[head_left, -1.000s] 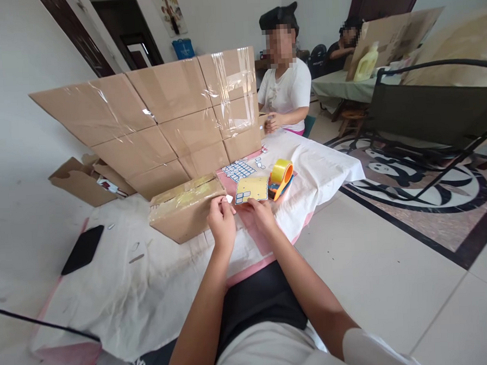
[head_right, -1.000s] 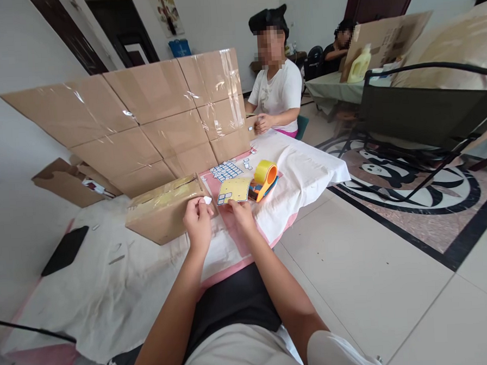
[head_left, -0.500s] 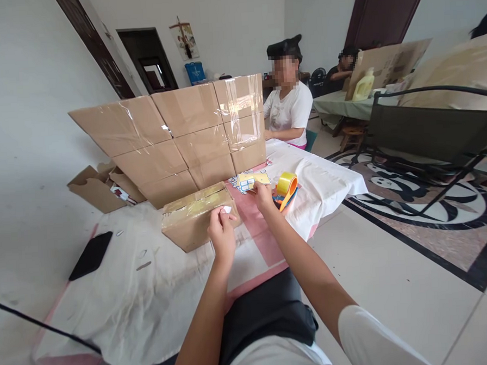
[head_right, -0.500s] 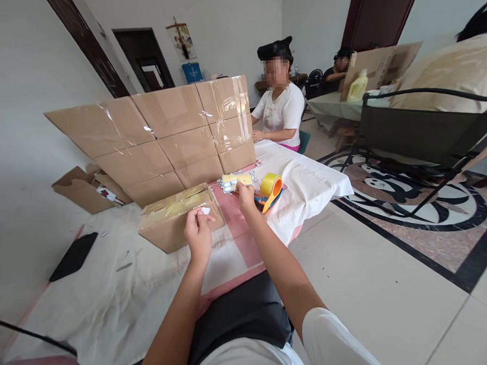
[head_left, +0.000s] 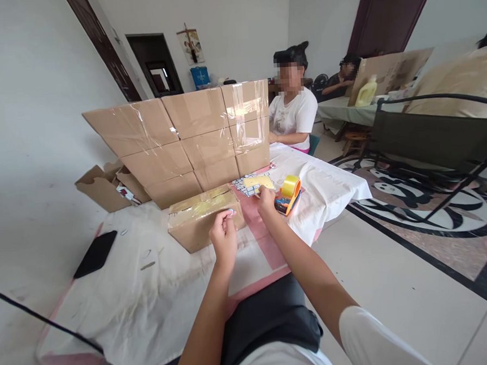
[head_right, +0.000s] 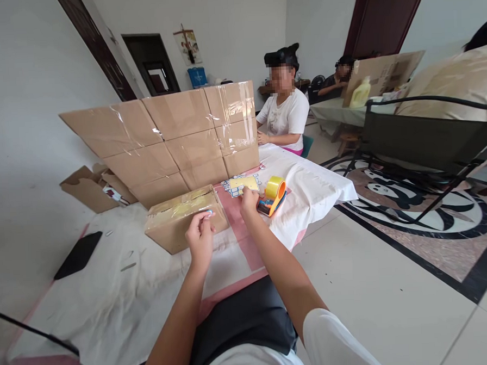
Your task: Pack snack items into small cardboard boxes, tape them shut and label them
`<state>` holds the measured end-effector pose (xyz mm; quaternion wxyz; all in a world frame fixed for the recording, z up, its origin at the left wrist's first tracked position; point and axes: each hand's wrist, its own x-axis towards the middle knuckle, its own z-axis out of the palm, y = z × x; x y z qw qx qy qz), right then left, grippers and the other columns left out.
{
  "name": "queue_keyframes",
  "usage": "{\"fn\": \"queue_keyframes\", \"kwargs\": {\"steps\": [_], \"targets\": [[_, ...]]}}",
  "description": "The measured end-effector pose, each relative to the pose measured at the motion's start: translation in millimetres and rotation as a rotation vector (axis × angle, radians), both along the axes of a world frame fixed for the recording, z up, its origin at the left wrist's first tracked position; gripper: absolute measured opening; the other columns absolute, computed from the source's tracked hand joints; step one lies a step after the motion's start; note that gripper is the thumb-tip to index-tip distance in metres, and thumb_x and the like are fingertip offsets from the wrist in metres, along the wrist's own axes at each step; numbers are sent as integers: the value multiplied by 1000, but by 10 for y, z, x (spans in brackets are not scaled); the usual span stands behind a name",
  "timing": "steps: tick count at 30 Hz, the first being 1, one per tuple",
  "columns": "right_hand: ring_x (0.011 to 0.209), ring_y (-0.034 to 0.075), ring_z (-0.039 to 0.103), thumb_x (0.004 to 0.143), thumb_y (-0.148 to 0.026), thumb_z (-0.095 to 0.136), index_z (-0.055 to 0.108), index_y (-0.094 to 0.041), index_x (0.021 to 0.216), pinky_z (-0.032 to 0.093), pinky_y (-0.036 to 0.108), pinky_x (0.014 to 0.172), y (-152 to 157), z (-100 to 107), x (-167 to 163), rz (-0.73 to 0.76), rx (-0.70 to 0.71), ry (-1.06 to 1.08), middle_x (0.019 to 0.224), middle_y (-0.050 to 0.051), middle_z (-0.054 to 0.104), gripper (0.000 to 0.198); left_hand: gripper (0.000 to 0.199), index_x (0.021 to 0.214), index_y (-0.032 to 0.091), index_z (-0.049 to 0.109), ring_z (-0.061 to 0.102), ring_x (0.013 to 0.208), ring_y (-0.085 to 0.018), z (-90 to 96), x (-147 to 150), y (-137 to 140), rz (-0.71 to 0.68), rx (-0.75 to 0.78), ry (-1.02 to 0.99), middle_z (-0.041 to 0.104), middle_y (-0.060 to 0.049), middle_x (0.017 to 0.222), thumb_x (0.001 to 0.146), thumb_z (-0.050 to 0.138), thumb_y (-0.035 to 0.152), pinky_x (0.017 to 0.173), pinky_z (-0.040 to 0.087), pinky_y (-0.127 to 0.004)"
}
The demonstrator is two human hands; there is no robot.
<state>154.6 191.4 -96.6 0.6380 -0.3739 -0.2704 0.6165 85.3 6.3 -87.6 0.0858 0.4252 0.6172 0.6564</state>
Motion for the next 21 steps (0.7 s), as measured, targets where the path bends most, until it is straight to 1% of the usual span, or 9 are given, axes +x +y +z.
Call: {"fn": "queue_keyframes", "kwargs": {"steps": [3,6,7,9,12,14,17,19,21], "targets": [[53,9,42,69,-17,61,37,-24,68,41,20,50,89,190,20,-51,25,3,55,-10,38,25,14,90,22,65,60,58,-11,-14,-23,-3,1,8,-1,76,-2,90,87,54,29,57,49,-24],[54,9,43,68,-16,64,39,-24,67,40,20,50,135,291,45,-40,27,2,54,-9,38,26,13,92,22,63,67,71,-14,-21,-24,5,17,16,-21,75,-4,94,87,57,32,64,52,-25],[54,9,45,69,-16,63,39,-24,68,42,20,51,133,289,44,-29,12,5,54,-9,39,26,15,95,22,62,68,73,-14,-21,-22,8,25,15,-30,75,-5,95,87,59,34,65,53,-25],[54,10,50,70,-17,61,39,-24,69,47,21,53,98,231,29,13,-39,11,55,-9,43,23,21,99,22,59,67,70,-13,-17,-19,14,41,12,-45,75,-5,94,86,62,38,64,53,-25],[55,15,59,71,-21,60,41,-24,73,52,27,54,-16,71,7,114,-134,9,55,-6,50,19,27,102,22,59,65,66,-12,-9,-33,12,43,8,-52,75,-5,94,85,65,42,62,52,-23],[57,18,63,72,-24,60,43,-24,75,53,30,53,-113,-23,20,164,-164,8,56,-4,53,18,28,102,22,60,65,65,-11,-5,-52,7,35,4,-53,76,-6,96,86,65,43,61,52,-23],[57,19,63,74,-27,60,42,-24,75,53,30,53,-278,-84,92,185,-148,9,57,-4,53,19,31,104,22,60,62,62,-11,0,-77,-1,29,-5,-66,76,-7,99,86,63,46,54,50,-21],[55,17,59,74,-29,60,41,-25,73,51,28,52,-419,-72,161,179,-114,6,56,-5,49,20,33,106,22,60,60,60,-10,4,-79,-6,21,-13,-73,76,-7,100,86,63,48,51,50,-21],[52,14,54,74,-30,60,43,-24,72,46,25,51,-598,-34,236,167,-58,-2,56,-6,46,19,32,105,22,62,59,58,-10,13,-68,-13,0,-24,-67,75,-7,100,87,61,49,50,50,-21]]}}
